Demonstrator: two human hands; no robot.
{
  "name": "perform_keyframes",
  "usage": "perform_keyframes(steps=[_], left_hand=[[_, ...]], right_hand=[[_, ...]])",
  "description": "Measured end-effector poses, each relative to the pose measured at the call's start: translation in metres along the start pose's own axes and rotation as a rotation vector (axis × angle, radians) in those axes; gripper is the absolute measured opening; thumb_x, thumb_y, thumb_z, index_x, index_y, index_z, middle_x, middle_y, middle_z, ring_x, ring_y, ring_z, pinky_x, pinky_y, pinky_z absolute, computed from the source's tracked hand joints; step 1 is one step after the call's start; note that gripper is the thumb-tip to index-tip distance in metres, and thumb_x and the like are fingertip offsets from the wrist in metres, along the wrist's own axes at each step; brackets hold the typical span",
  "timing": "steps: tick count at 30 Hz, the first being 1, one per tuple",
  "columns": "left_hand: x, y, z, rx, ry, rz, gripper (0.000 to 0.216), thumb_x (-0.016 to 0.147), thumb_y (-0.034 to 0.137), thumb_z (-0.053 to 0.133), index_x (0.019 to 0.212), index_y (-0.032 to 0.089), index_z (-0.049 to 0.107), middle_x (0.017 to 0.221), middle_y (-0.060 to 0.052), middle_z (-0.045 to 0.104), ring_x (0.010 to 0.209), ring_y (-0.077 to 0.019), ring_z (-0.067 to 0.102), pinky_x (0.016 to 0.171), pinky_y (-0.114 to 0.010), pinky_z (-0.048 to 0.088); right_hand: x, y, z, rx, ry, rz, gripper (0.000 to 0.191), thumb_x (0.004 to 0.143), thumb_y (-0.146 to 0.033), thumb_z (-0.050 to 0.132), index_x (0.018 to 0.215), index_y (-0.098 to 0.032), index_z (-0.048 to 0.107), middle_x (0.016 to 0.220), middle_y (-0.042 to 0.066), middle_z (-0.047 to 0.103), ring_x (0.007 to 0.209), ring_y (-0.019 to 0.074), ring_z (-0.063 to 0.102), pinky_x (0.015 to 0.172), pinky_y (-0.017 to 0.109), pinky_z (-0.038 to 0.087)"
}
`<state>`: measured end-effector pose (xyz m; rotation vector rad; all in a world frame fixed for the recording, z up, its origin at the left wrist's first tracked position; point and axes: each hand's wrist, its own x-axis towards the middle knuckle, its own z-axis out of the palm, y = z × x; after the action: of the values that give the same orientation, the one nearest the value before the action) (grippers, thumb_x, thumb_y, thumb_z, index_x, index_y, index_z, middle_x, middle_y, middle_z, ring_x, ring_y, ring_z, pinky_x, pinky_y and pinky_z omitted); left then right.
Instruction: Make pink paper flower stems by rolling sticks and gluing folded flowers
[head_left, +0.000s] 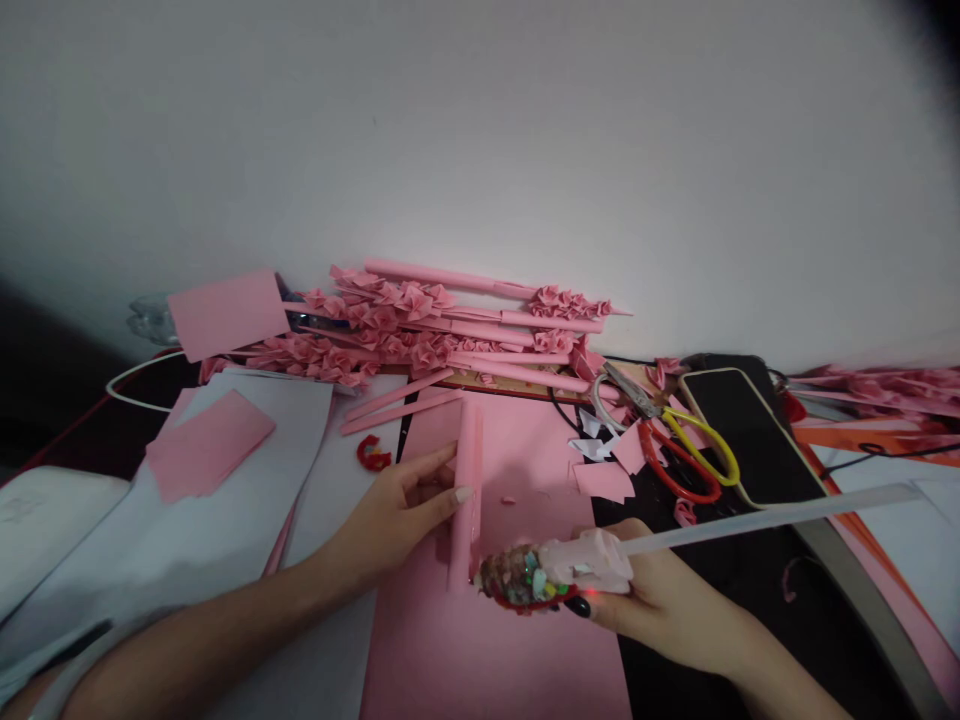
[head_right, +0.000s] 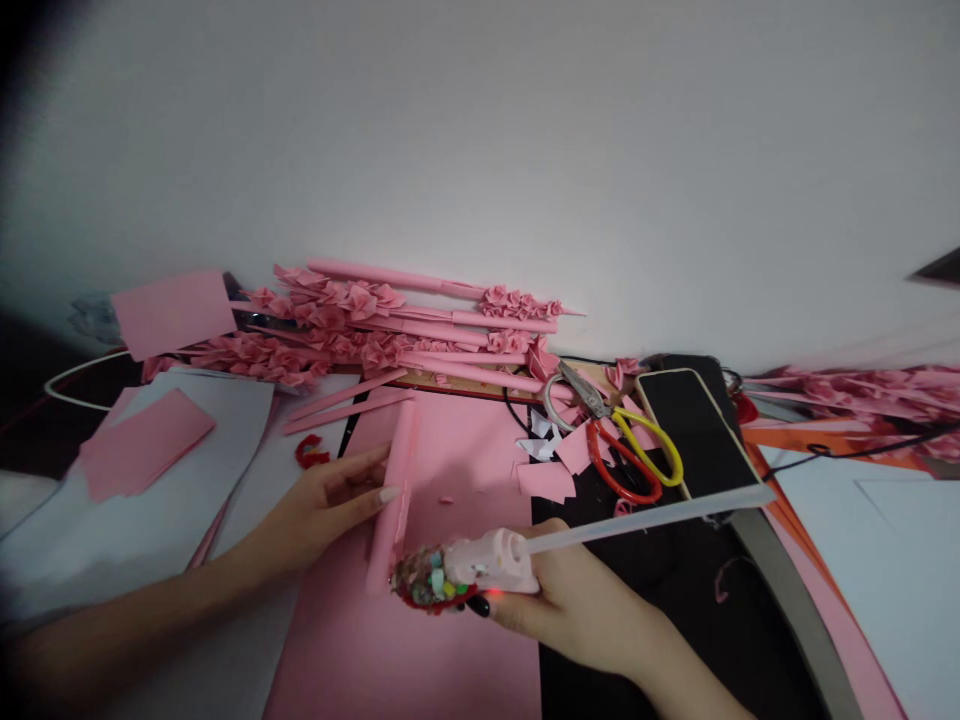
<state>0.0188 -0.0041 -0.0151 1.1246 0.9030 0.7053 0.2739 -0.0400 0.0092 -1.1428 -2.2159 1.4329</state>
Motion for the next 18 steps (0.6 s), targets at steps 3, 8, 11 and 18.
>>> perform_keyframes(steps=[3, 8, 11, 18], left_hand=[[-0.001, -0.001, -0.001, 0.040, 0.007, 0.024, 0.042, 0.083, 0.029, 0.056, 0.123, 0.020, 0.051, 0.095, -0.004, 0.064, 0.080, -0.0165, 0.057, 0.069, -0.025, 0.046], [-0.001, -0.002, -0.001, 0.057, 0.007, 0.008, 0.041, 0.083, 0.031, 0.055, 0.121, 0.019, 0.051, 0.087, -0.004, 0.063, 0.076, -0.0164, 0.057, 0.067, -0.025, 0.046], [-0.002, -0.001, 0.001, 0.061, -0.002, -0.012, 0.036, 0.081, 0.032, 0.057, 0.116, 0.020, 0.056, 0.080, -0.002, 0.061, 0.075, -0.0164, 0.056, 0.064, -0.024, 0.046], [-0.003, 0.002, 0.002, 0.124, -0.055, -0.018, 0.032, 0.080, 0.034, 0.057, 0.108, 0.018, 0.061, 0.071, -0.001, 0.059, 0.076, -0.0176, 0.058, 0.067, -0.025, 0.046]], right_hand=[[0.002, -0.002, 0.000, -0.002, 0.031, -0.024, 0.019, 0.085, -0.023, 0.048, 0.068, -0.019, 0.040, 0.062, -0.005, 0.037, 0.054, 0.0086, 0.032, 0.049, 0.021, 0.025], [0.002, 0.000, 0.003, -0.045, 0.122, -0.048, 0.022, 0.087, -0.023, 0.046, 0.066, -0.019, 0.040, 0.060, -0.005, 0.036, 0.052, 0.0088, 0.032, 0.048, 0.020, 0.025], [0.001, 0.003, 0.005, -0.085, 0.200, -0.031, 0.023, 0.088, -0.025, 0.045, 0.066, -0.019, 0.041, 0.059, -0.005, 0.036, 0.052, 0.0094, 0.032, 0.048, 0.020, 0.027], [0.001, 0.008, 0.004, -0.118, 0.294, -0.027, 0.018, 0.087, -0.026, 0.047, 0.070, -0.019, 0.049, 0.060, -0.002, 0.044, 0.053, 0.0113, 0.040, 0.050, 0.021, 0.036]])
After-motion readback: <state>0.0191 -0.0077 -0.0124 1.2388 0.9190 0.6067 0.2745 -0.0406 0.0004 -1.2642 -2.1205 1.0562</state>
